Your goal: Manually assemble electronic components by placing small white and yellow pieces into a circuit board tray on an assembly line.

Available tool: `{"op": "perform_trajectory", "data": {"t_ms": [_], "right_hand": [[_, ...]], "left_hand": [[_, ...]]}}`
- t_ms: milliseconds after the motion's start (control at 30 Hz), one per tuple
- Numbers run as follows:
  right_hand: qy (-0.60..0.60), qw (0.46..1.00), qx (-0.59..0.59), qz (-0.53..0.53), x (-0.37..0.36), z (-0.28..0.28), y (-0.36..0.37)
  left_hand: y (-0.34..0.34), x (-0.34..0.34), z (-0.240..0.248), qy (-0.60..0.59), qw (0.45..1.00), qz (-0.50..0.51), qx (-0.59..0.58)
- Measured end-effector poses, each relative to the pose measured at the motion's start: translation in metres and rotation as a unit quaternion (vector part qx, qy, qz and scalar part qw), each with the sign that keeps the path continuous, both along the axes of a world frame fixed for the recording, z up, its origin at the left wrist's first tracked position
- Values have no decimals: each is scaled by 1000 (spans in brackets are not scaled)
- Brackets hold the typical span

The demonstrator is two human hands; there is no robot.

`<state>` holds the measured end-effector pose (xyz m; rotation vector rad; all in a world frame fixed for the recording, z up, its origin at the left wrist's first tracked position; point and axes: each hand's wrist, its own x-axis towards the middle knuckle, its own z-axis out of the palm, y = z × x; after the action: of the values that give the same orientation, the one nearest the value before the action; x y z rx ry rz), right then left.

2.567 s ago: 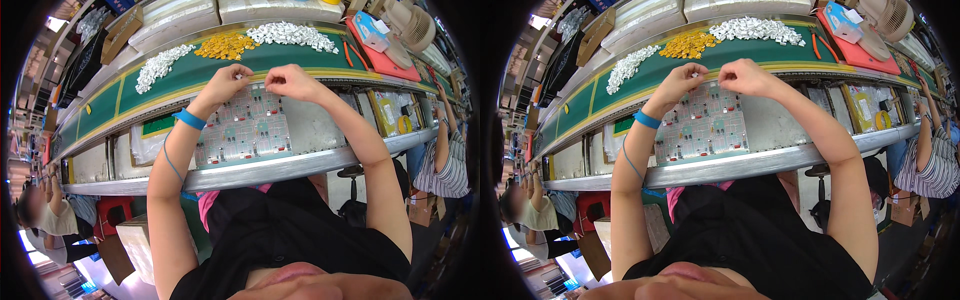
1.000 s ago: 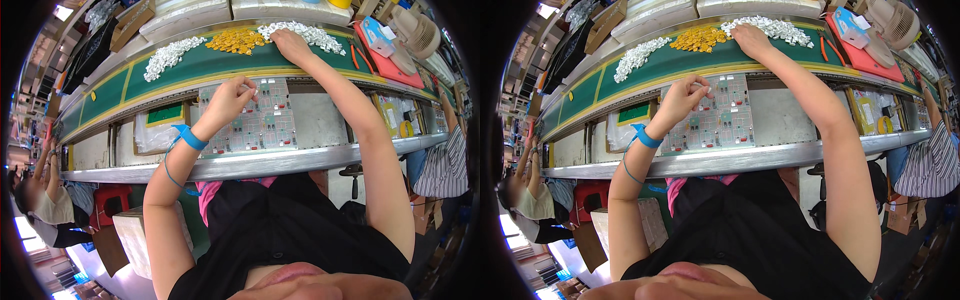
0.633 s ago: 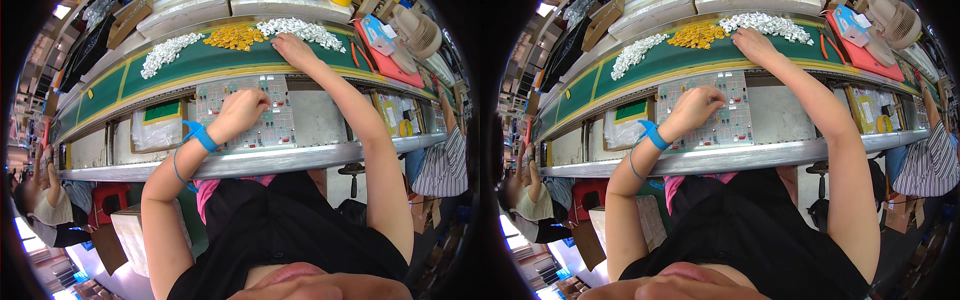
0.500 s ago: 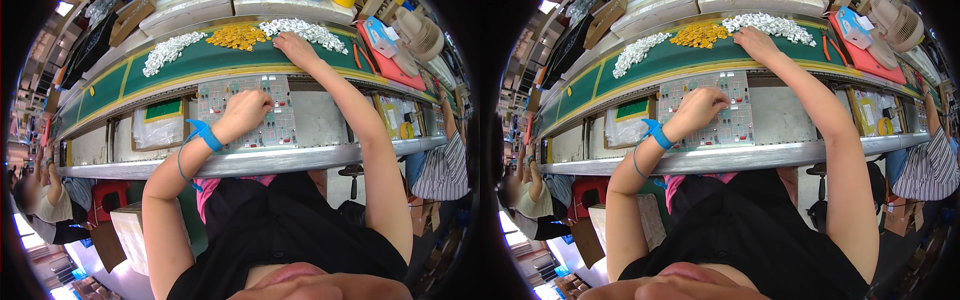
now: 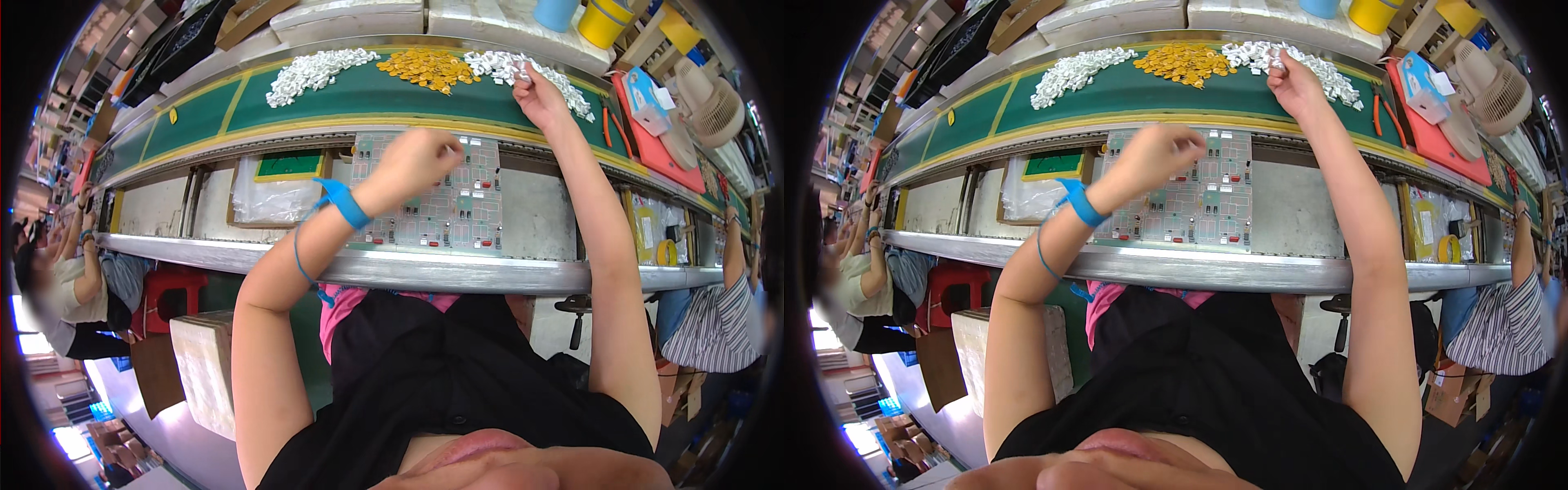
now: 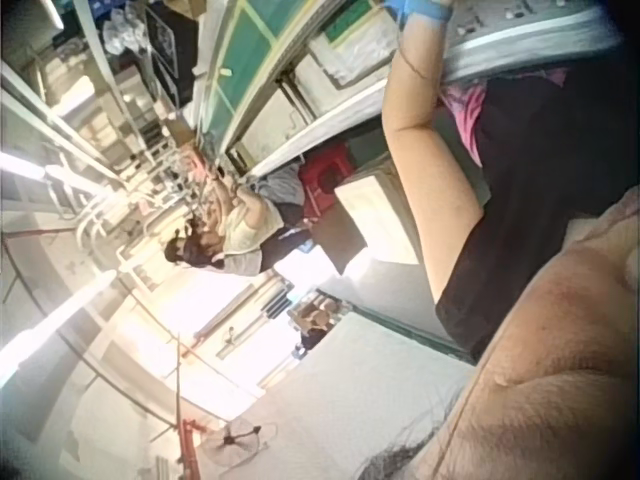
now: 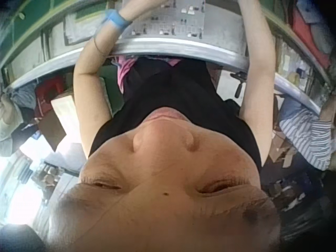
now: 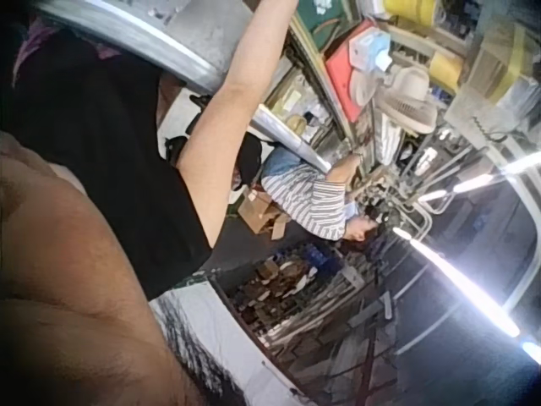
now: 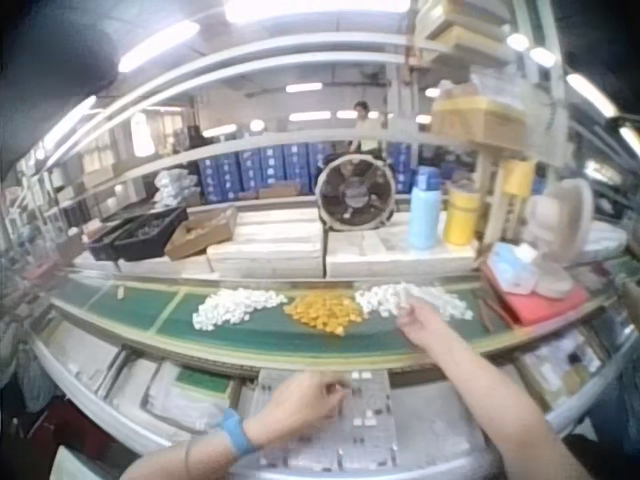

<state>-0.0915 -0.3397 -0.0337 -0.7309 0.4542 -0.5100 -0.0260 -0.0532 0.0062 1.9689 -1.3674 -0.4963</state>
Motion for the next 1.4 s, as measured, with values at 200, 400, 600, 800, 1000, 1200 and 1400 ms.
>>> {"op": "perform_trajectory", "data": {"t_ms": [200,400,600,800,1000,1200,1400], "right_hand": [[-1,998,41,46,-5,13,22],[46,987,-29,150,3,24,70],[90,965,-126,211,2,30,100],[158,939,-199,233,4,37,114],[237,777,-515,273,12,43,129],[172,662,-686,250,18,27,140],[214,568,-753,255,22,28,143]], "left_hand": [[-6,123,-15,-253,920,299,5],[5,188,-32,-390,873,285,65],[-1,193,-37,-401,876,261,63],[-11,148,-20,-193,947,254,-45],[-7,128,-26,139,978,100,-119],[-1,107,-17,206,968,110,-87],[0,107,-25,64,985,128,-101]]}}
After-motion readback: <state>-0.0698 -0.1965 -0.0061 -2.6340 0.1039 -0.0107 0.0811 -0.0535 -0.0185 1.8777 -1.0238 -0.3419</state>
